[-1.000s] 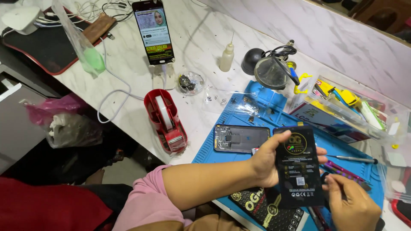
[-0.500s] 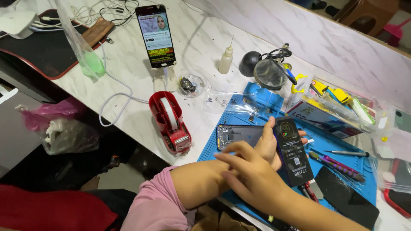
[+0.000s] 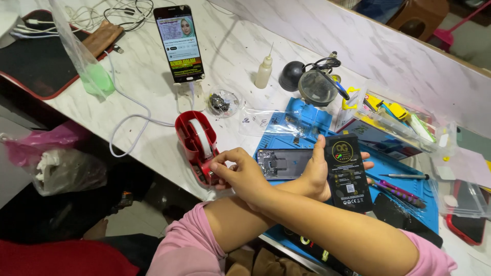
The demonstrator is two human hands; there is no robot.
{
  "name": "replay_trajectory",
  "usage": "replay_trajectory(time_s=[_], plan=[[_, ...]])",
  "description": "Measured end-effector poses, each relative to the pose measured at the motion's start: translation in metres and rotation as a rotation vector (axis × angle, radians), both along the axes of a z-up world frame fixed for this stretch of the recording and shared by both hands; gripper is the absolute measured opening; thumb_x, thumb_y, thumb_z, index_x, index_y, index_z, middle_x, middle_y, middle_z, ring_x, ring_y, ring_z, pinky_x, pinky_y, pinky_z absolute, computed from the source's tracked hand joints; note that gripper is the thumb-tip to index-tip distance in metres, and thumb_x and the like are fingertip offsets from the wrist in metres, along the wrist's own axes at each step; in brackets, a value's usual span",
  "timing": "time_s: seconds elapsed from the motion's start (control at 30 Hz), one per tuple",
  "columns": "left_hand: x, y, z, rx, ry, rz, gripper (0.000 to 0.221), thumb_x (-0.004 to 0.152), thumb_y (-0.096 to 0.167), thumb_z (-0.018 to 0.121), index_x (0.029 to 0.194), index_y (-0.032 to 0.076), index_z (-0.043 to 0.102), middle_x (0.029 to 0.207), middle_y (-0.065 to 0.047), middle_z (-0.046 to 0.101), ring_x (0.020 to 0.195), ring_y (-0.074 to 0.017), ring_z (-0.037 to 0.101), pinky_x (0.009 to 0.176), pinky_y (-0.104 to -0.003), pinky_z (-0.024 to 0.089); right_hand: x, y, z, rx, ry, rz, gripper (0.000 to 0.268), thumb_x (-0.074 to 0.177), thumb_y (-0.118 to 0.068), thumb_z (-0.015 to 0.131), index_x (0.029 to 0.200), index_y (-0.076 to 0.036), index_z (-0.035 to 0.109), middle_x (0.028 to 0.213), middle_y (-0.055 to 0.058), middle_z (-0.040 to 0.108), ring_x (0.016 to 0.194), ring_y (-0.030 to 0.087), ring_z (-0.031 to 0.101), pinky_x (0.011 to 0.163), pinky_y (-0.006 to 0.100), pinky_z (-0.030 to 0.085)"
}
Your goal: Repairing a mobile phone by assembling components and applying adhesive.
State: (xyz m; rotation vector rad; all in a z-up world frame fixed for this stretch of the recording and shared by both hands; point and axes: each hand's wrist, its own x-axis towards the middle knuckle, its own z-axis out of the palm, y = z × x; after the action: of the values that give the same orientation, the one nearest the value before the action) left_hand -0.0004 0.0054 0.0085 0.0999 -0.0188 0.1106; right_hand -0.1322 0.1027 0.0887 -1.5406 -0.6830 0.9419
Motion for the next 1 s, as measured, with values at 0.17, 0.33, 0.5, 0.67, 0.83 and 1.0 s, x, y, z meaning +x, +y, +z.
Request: replay_trajectory(time_s=[0.17,0.33,0.5,0.67,0.83,1.0], plan=[[-0.001,0.005,0.006,0.017,0.036,-0.029,0.083,0.111,0.077,0.041,0.145,0.003,0.057,0.134,-0.032,0.062,0.114,-0.0489,0.066,0.086,-0.074,0.050,0.004,-0.022,-0.004,0.134,0.150,-0.037,0.017,0.096,-0.011,0.071,0.093,0.006,0.071,0.114,0.013,0.050,0.087,0.016,0.063,0.083,0.037,0.064],[0.007,-0.002,-0.016,-0.038,0.122,-0.081,0.090,0.101,0.083,0.052,0.138,0.002,0.062,0.128,-0.035,0.064,0.112,-0.0527,0.066,0.086,-0.074,0.051,0.017,-0.025,-0.012,0.083,-0.078,0.021,0.030,0.086,-0.022,0.083,0.072,0.000,0.068,0.115,0.018,0.051,0.109,0.026,0.054,0.092,0.033,0.048],[-0.008,0.001,0.001,-0.042,0.167,-0.113,0.092,0.095,0.084,0.053,0.134,0.002,0.065,0.126,-0.035,0.065,0.113,-0.0517,0.066,0.089,-0.071,0.053,0.038,-0.010,-0.061,-0.056,-0.196,0.096,0.028,0.081,-0.023,0.083,0.067,-0.003,0.070,0.099,0.015,0.069,0.085,0.026,0.068,0.073,0.035,0.056],[-0.024,0.004,0.019,0.005,0.205,-0.151,0.085,0.096,0.078,0.054,0.129,0.001,0.068,0.124,-0.035,0.067,0.114,-0.0505,0.066,0.092,-0.067,0.054,0.035,-0.020,-0.023,-0.171,-0.420,0.251,0.027,0.087,-0.025,0.074,0.071,-0.004,0.069,0.099,0.010,0.079,0.095,0.032,0.076,0.075,0.038,0.058],[-0.027,0.028,0.037,0.295,0.164,-0.481,0.057,0.096,0.053,0.055,0.126,0.005,0.065,0.128,-0.023,0.069,0.098,-0.0397,0.071,0.093,-0.050,0.056,0.028,-0.090,0.054,0.089,-0.999,0.383,0.033,0.108,-0.030,0.044,0.089,-0.005,0.052,0.093,0.016,0.049,0.083,0.035,0.051,0.079,0.048,0.042],[-0.015,-0.022,0.005,0.632,0.296,0.268,0.060,0.098,0.041,0.055,0.132,-0.008,0.050,0.129,-0.024,0.054,0.120,-0.0331,0.057,0.101,-0.049,0.045,0.113,-0.197,0.100,0.016,-1.072,0.137,0.034,0.105,-0.029,0.042,0.081,-0.008,0.055,0.105,0.011,0.054,0.097,0.029,0.054,0.087,0.040,0.042]])
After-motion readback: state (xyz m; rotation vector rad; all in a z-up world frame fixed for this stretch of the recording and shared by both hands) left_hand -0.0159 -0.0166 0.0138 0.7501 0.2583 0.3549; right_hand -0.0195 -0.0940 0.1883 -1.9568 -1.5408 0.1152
